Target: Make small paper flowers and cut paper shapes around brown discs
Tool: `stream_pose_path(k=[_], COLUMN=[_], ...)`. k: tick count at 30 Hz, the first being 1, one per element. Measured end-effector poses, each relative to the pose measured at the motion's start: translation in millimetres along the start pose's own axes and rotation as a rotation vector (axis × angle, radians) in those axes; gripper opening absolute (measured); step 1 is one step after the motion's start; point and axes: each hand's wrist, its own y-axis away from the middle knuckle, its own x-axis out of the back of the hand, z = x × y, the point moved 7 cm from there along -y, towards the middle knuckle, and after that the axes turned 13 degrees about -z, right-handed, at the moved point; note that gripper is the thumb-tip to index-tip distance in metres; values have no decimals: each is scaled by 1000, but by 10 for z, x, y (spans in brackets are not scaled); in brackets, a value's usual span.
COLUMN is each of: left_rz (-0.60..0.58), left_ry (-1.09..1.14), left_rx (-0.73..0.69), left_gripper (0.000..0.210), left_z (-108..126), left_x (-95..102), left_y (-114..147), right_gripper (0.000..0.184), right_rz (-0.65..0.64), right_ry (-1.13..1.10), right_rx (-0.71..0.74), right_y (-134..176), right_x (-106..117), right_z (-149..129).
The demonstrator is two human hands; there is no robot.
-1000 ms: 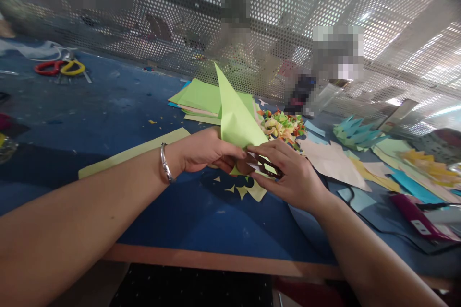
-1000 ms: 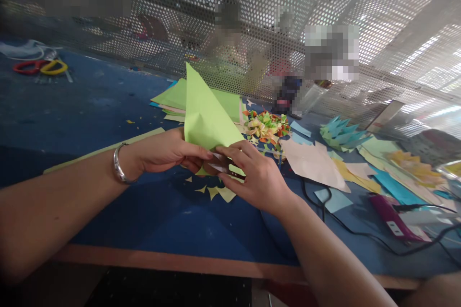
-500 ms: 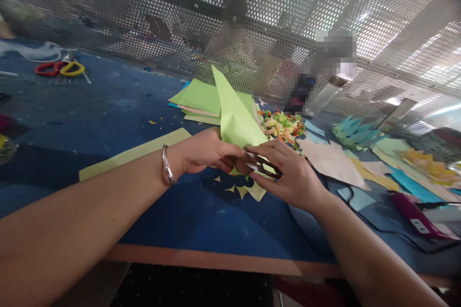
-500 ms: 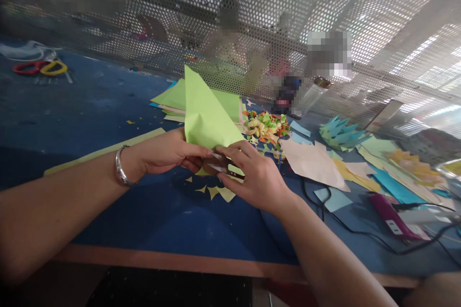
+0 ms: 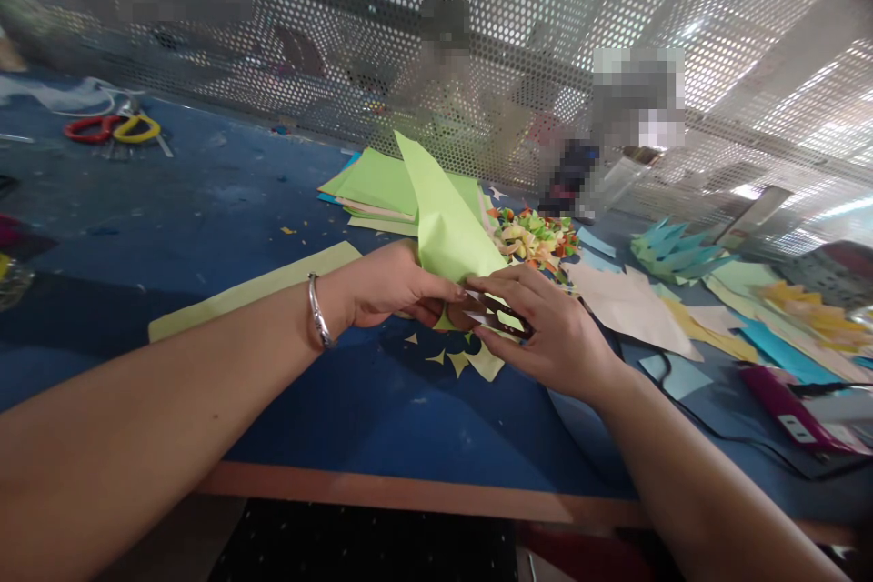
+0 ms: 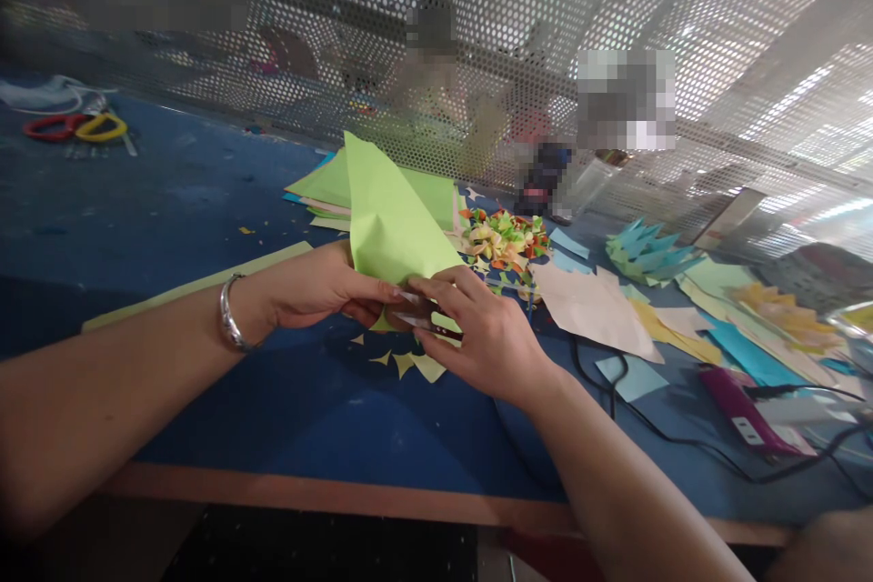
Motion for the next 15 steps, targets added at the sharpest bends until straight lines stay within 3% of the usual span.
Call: stream_pose_path(k=[9,12,15], left_rz=[87,230,366], left_ry=[-44,-47,16], left_rx=[-79,-228,-410], left_gripper=[27,31,38], left_z=[53,129,206], left_x=[-10,80,174], left_y=[12,29,62], right_gripper=[47,35,21], right_rz=[60,244,332], right_ry=[-7,8,-58], right_rx=[0,-14,-163], right_y=[6,41,82], right_x=[46,192,251], right_z=[7,-3,81])
